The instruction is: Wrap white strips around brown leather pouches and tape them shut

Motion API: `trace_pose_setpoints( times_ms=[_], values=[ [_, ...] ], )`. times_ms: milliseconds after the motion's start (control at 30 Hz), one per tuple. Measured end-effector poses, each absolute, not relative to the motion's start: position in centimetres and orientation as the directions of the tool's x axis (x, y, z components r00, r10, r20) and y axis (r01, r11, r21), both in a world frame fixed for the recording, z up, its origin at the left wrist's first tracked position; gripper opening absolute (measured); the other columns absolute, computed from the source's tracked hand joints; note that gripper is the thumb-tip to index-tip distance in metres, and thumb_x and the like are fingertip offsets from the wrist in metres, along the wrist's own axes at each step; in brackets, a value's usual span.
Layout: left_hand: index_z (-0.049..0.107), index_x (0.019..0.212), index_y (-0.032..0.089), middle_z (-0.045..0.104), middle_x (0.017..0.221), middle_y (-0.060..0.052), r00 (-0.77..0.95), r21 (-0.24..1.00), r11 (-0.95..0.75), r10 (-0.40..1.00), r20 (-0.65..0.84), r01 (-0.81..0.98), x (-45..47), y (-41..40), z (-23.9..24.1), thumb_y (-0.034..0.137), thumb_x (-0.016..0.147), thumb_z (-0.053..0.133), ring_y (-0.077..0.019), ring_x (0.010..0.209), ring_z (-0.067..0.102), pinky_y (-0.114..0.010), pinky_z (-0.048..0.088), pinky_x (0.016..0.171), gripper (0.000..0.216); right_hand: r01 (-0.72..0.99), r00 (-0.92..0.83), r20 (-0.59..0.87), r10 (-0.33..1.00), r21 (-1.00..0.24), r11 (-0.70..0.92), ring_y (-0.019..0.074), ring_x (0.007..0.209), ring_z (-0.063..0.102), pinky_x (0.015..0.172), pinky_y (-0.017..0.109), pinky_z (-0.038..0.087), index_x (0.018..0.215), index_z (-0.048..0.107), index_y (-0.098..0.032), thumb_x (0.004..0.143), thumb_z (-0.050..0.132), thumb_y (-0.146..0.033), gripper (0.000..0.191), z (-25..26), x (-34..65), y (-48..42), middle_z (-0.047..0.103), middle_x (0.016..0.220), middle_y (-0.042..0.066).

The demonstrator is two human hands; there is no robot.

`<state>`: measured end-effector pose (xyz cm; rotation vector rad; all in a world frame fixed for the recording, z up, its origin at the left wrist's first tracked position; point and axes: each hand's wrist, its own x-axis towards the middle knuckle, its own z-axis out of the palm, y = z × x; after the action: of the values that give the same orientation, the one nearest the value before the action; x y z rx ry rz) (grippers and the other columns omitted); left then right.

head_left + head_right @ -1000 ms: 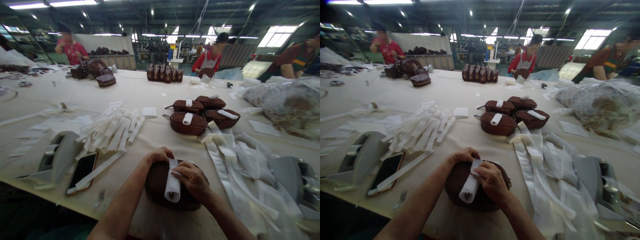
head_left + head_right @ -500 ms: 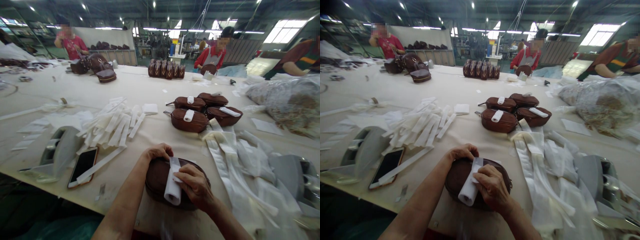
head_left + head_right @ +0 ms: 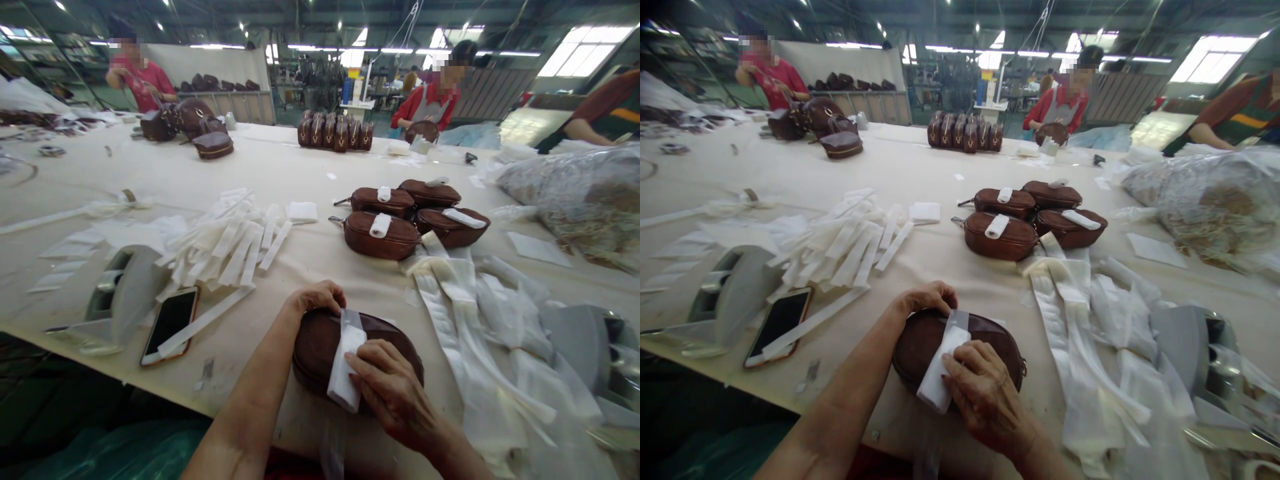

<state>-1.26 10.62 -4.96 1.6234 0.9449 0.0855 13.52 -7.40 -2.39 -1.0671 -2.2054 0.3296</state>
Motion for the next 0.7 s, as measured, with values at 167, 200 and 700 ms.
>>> trace_pose_setpoints(
  times_ms=[167,200,700],
  values=[
    [0.065,0.092,0.017,0.060,0.098,-0.002,0.710,0.856,-0.244,0.680,-0.185,0.456,-2.9,6.8,-0.9,0.014,0.066,0.062,-0.0178,0.100,0.051,-0.029,0.035,0.095,0.027,0.623,-0.471,0.459,0.753,-0.431,0.653,0.0198,0.089,0.053,0.076,0.036,0.047,0.113,0.054,-0.016,0.085,0.047,-0.017,0.029,-3.1,13.8,-7.5,0.058,0.093,0.009],
    [0.064,0.097,0.017,0.060,0.102,-0.003,0.792,0.847,-0.373,0.604,-0.089,0.380,-3.4,5.4,-0.1,0.014,0.069,0.061,-0.0175,0.100,0.052,-0.029,0.036,0.095,0.028,0.621,-0.468,0.463,0.752,-0.434,0.653,0.0200,0.089,0.053,0.077,0.036,0.047,0.112,0.054,-0.016,0.085,0.047,-0.017,0.028,-3.1,13.8,-7.4,0.058,0.094,0.009],
    [0.040,0.128,0.021,0.054,0.122,-0.010,0.883,0.619,-0.774,0.377,0.280,0.134,-6.1,-1.6,-1.5,0.048,0.072,0.063,-0.0216,0.118,0.045,-0.037,0.038,0.100,0.066,0.553,-0.380,0.584,0.717,-0.479,0.682,0.0169,0.085,0.055,0.076,0.033,0.049,0.101,0.057,-0.016,0.081,0.052,-0.012,0.021,-3.8,13.7,-8.0,0.063,0.090,0.007]
  ],
)
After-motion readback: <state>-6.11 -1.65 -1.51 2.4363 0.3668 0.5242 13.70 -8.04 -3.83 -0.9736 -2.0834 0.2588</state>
